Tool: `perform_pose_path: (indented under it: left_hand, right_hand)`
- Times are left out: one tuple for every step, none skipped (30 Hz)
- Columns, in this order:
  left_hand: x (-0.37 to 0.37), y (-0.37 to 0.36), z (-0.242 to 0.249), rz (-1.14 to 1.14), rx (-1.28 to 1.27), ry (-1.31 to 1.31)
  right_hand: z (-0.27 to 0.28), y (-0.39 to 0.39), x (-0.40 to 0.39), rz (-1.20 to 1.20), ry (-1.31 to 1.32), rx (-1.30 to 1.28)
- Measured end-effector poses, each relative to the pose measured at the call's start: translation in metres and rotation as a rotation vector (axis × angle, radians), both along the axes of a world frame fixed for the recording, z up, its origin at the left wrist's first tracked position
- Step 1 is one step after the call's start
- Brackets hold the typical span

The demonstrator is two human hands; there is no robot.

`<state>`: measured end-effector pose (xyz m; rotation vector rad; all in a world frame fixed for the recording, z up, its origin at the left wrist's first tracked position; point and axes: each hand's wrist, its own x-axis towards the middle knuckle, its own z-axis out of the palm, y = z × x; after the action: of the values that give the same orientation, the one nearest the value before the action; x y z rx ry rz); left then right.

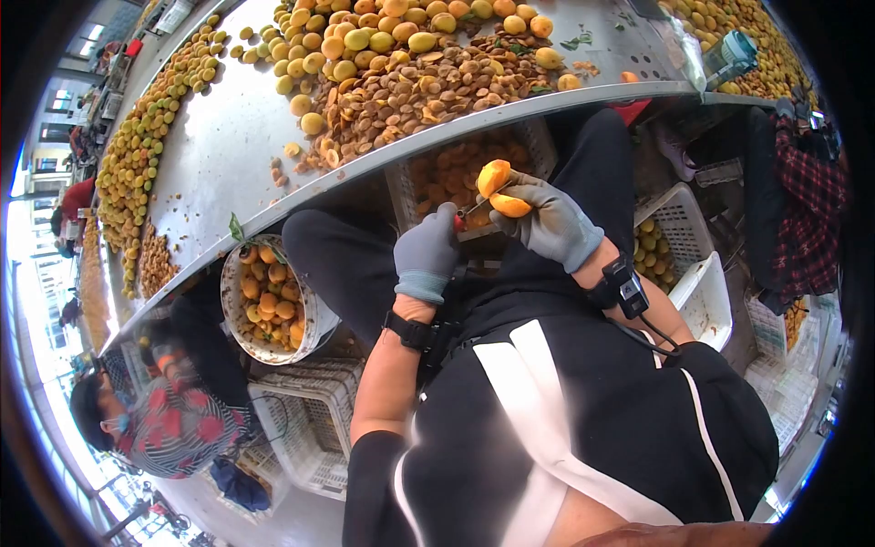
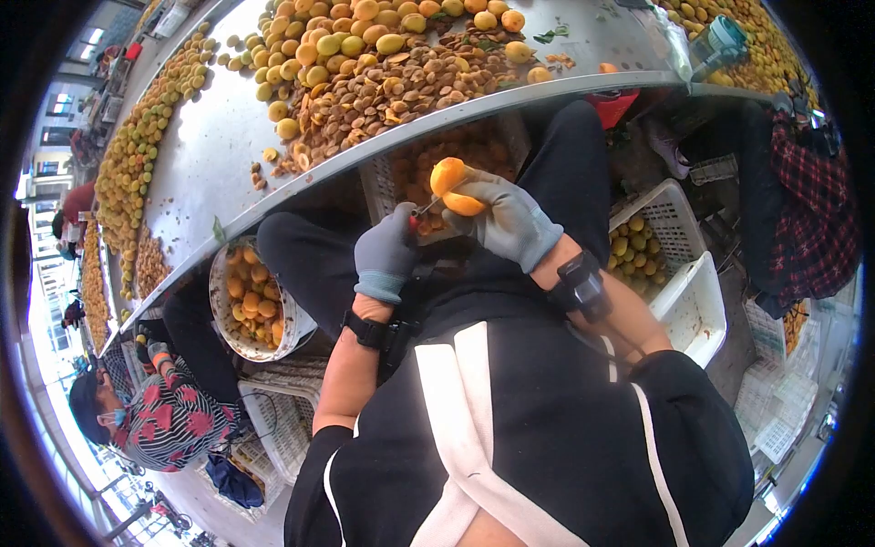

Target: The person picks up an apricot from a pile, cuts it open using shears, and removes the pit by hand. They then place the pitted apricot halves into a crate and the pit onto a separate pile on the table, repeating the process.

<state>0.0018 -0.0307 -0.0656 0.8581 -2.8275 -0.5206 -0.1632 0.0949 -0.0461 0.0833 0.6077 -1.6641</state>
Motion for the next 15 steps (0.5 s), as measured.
perform_pose_path:
  left_hand:
    - [0.0,0.0,0.0,0.007,-0.009,-0.003]
    - [0.0,0.0,-0.001,0.006,-0.009,-0.003]
    - [-0.001,-0.001,-0.003,0.004,0.004,-0.016]
    - [-0.001,-0.002,-0.004,0.003,0.016,-0.029]
    - [-0.001,-0.002,-0.006,0.005,0.016,-0.03]
    - [-0.001,-0.002,-0.006,0.009,0.043,-0.06]
    - [-0.002,-0.002,-0.007,0.014,0.07,-0.088]
    - [-0.001,-0.002,-0.008,0.014,0.069,-0.088]
    - [0.0,-0.003,-0.011,0.029,0.1,-0.084]
    - [0.002,-0.004,-0.014,0.043,0.13,-0.081]
    - [0.004,-0.005,-0.017,0.041,0.13,-0.08]
    - [0.007,-0.007,-0.018,0.105,0.177,-0.061]
    - [0.01,-0.01,-0.02,0.168,0.223,-0.042]
    - [0.011,-0.012,-0.024,0.161,0.223,-0.041]
    - [0.013,-0.013,-0.028,0.197,0.332,0.09]
  right_hand:
    - [-0.003,0.0,-0.001,-0.001,0.003,-0.004]
    - [-0.005,0.0,-0.001,-0.002,0.005,-0.007]
    - [-0.006,0.001,-0.002,-0.002,0.004,-0.007]
    - [-0.007,0.001,-0.002,0.005,0.015,-0.009]
    - [-0.008,0.001,-0.002,0.013,0.026,-0.011]
    - [-0.008,0.001,-0.002,0.014,0.025,-0.011]
    - [-0.007,0.0,-0.001,-0.008,0.004,-0.002]
    - [-0.007,-0.001,-0.001,-0.03,-0.016,0.007]
    - [-0.009,-0.002,-0.001,-0.03,-0.016,0.006]
    - [-0.014,-0.004,-0.002,-0.052,-0.031,0.006]
    - [-0.016,-0.005,-0.002,-0.075,-0.046,0.006]
    - [-0.015,-0.008,-0.002,-0.077,-0.045,0.005]
    - [-0.013,-0.012,-0.002,-0.121,0.019,0.087]
    - [-0.012,-0.016,-0.002,-0.168,0.082,0.169]
    - [-0.021,-0.019,-0.004,-0.176,0.083,0.169]
